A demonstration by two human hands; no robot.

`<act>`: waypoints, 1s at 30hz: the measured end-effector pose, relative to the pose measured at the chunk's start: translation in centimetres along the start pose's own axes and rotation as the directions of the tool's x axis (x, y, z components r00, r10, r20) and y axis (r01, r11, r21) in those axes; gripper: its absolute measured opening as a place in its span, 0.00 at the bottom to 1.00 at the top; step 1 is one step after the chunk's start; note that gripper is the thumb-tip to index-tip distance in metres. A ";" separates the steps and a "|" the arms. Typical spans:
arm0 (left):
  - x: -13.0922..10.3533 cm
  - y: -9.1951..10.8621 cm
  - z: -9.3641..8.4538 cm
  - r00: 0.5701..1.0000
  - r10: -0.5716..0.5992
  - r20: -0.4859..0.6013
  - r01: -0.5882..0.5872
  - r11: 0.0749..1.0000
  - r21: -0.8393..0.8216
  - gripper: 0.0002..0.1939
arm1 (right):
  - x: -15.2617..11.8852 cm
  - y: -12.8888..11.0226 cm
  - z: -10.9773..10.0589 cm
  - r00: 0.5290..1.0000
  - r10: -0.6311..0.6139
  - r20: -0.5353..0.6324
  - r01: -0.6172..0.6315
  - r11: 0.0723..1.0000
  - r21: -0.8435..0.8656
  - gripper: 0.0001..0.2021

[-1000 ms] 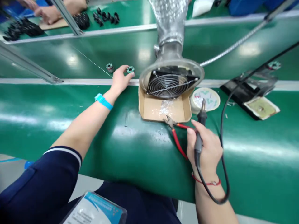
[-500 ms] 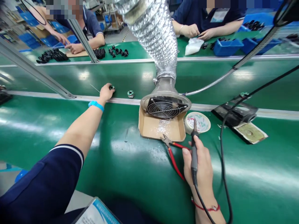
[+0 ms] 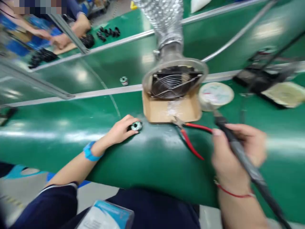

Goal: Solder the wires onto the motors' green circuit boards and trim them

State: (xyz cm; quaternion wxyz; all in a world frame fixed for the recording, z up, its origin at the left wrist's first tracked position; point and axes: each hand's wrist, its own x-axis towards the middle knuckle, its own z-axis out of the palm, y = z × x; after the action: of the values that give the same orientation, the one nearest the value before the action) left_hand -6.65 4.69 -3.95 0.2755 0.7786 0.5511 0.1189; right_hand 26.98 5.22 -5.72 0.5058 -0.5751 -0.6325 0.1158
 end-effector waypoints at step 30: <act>-1.1 8.7 2.7 0.958 0.274 -0.085 -0.286 0.884 -0.370 0.26 | -0.8 -8.6 0.8 0.768 -0.051 0.638 -0.175 0.942 0.286 0.19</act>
State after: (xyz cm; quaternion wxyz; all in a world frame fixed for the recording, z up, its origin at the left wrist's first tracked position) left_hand 1.16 0.73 -1.14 0.3921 0.7801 0.4037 0.2733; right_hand 21.01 2.23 -0.18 0.3459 -0.4298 -0.7180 0.4244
